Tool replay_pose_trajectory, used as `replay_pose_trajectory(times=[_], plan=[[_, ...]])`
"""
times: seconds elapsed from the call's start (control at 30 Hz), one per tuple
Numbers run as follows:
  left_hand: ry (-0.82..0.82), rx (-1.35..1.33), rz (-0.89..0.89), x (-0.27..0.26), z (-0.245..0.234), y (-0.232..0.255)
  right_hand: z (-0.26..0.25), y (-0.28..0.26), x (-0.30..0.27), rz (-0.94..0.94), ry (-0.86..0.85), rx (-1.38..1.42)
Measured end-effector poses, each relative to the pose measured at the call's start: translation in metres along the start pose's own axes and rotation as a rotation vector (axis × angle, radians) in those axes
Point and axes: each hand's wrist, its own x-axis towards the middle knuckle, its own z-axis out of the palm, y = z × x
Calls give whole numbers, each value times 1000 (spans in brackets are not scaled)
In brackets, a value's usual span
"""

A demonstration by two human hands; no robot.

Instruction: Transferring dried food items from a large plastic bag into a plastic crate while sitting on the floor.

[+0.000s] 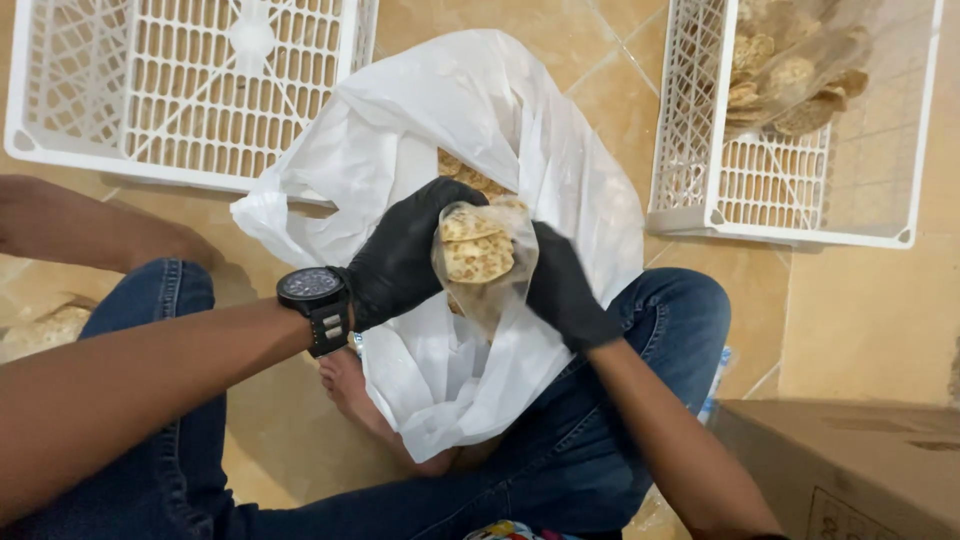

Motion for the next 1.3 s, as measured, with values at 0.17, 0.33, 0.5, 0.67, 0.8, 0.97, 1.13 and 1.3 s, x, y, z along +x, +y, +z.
replay_pose_trajectory(times=[0.17, 0.33, 0.5, 0.67, 0.8, 0.97, 1.13, 1.3], plan=[[-17, 72, 35, 1, -4, -5, 56, 104, 10, 23, 56, -263], [73, 13, 24, 3, -2, -5, 110, 206, 30, 42, 106, -595], [24, 121, 34, 6, -4, -4, 117, 172, 34, -31, 502, -654], [21, 150, 55, 3, -8, -9, 9, 62, 18, -4, 243, -181], [-8, 150, 50, 0, -7, -17, -70, 7, 7, -121, 281, 155], [-68, 267, -30, 0, -5, -2, -131, -127, -16, -248, 149, 58], [-101, 176, -96, 0, -4, 6, -120, -155, -2, -392, -74, -152], [-139, 232, -15, -1, -7, 0, -102, -151, 7, -460, -98, -198]])
